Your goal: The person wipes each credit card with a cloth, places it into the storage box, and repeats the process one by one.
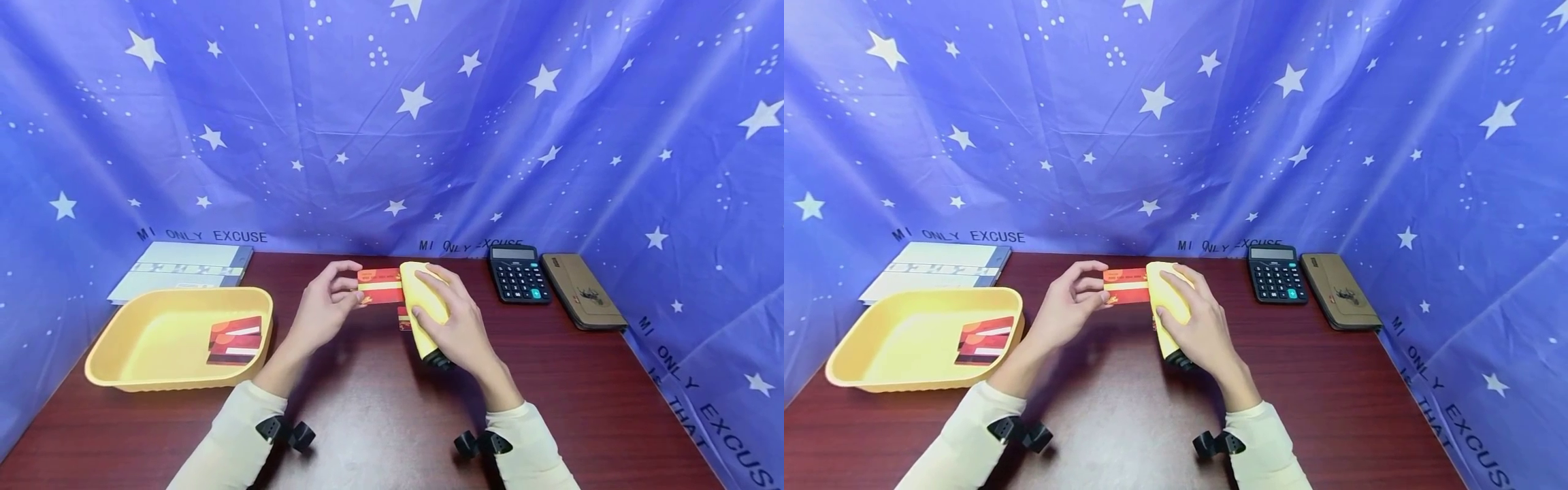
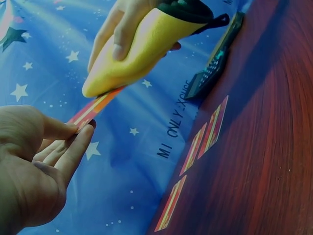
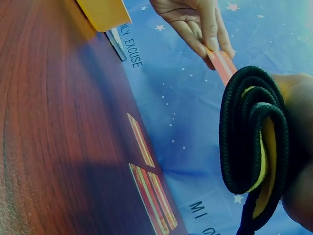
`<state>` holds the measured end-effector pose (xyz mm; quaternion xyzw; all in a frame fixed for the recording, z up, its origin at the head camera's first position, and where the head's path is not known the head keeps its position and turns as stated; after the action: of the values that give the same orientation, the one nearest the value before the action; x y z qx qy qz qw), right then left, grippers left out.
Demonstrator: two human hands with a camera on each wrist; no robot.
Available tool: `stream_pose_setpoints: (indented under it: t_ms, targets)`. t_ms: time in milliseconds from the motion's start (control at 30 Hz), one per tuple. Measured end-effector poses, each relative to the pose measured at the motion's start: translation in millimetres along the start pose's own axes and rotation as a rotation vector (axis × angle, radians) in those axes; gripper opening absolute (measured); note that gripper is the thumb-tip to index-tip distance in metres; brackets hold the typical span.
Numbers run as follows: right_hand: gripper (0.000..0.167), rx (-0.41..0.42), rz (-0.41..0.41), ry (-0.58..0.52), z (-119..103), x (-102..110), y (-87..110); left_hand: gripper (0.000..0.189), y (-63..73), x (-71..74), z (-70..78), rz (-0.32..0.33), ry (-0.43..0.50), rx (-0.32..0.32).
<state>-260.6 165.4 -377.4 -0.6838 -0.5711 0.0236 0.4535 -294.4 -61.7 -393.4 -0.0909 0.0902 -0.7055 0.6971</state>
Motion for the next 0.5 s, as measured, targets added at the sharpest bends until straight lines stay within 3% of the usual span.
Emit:
stream_pose_setpoints:
  t_ms: [500]
  targets:
    - [0.060, 0.019, -0.002, 0.001, -7.8, -7.2, 2.9, 0.047, 6.4, -18.2, -7.0, -0.019, 0.180, 0.093]
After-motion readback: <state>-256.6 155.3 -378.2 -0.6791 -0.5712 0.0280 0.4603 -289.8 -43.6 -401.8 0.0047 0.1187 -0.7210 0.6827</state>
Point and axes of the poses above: each hand's wrist, its own y-axis away from the middle knuckle, its own x-axis out of the back of the hand, z = x × y, the point moved 6 cm from there along -y, towards the middle knuckle, and after that the axes turned 9 degrees about z, right-handed, at the moved point
